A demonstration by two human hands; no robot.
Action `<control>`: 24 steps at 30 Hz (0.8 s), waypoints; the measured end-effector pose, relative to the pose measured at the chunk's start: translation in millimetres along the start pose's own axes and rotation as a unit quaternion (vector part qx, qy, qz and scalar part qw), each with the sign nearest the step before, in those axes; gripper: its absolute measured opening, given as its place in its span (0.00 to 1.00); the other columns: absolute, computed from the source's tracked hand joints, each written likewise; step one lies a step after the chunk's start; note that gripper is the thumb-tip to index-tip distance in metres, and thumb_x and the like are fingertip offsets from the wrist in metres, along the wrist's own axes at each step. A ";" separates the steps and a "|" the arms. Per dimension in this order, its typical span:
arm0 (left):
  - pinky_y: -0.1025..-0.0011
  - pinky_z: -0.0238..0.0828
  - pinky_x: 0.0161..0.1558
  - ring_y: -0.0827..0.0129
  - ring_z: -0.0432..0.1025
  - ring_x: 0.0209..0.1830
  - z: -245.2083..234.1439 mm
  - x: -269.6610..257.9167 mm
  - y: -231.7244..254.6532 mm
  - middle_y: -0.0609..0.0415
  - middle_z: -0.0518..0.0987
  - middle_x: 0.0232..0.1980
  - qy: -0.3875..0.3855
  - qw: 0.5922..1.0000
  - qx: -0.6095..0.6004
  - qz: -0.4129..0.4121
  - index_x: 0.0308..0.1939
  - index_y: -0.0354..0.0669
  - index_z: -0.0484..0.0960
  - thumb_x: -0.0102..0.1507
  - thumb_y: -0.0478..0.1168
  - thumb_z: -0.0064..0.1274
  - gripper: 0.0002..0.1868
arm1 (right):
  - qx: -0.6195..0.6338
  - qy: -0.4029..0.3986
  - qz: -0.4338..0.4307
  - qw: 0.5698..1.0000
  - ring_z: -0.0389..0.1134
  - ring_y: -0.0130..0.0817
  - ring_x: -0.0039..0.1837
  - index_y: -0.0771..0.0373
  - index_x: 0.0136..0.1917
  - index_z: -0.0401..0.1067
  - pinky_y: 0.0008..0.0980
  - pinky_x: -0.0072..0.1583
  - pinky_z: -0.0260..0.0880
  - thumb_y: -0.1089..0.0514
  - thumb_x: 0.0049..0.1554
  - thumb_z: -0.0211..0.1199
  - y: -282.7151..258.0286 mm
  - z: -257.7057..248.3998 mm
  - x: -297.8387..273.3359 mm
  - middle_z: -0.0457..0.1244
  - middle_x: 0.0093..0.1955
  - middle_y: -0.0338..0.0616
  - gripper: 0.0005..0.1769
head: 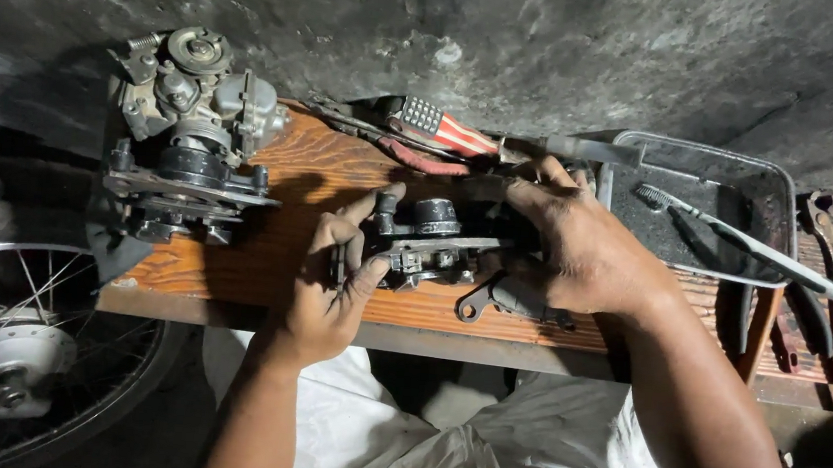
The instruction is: The person cleans a small mechanical part with a cloth, then wipes a larger brake assembly. They use a screwdriver to adjust the assembly and continue cleaning the components with the cloth.
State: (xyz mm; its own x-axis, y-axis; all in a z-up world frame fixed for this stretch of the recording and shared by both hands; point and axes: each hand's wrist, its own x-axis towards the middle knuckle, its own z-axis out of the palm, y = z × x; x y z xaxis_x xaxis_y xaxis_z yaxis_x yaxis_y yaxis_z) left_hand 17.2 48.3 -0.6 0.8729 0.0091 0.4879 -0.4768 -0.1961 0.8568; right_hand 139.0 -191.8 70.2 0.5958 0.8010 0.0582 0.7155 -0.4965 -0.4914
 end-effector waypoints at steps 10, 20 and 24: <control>0.45 0.68 0.61 0.35 0.72 0.62 -0.1 -8.6 -30.4 0.31 0.78 0.44 0.034 0.994 0.098 -0.025 0.34 0.40 0.65 0.69 0.40 0.52 0.14 | 0.031 0.039 0.010 0.999 0.65 0.60 0.52 0.60 0.56 0.72 0.50 0.60 0.62 0.60 0.37 0.75 9.4 9.4 -3.6 0.61 0.47 0.52 0.31; 0.52 0.73 0.57 0.45 0.78 0.54 -3.5 -9.1 -28.1 0.43 0.75 0.35 0.054 0.992 0.114 -0.026 0.34 0.40 0.66 0.67 0.42 0.57 0.16 | 0.044 0.051 0.025 0.997 0.61 0.68 0.50 0.61 0.52 0.69 0.54 0.59 0.63 0.59 0.35 0.77 5.9 9.4 -4.5 0.58 0.46 0.54 0.31; 0.50 0.71 0.56 0.48 0.76 0.52 -2.3 -14.2 -20.3 0.39 0.77 0.43 0.056 0.995 0.072 -0.040 0.38 0.39 0.65 0.67 0.43 0.55 0.16 | 0.047 0.049 -0.003 0.998 0.59 0.55 0.53 0.60 0.47 0.70 0.44 0.60 0.58 0.59 0.35 0.74 -5.1 4.3 -4.7 0.58 0.40 0.46 0.26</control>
State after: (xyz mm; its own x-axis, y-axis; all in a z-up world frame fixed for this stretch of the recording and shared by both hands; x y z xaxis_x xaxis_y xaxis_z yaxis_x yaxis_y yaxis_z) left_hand 14.2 54.4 -24.6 0.8865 0.1377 0.4417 -0.3797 -0.3289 0.8647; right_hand 131.0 -191.6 68.7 0.6274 0.7651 0.1448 0.6853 -0.4543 -0.5692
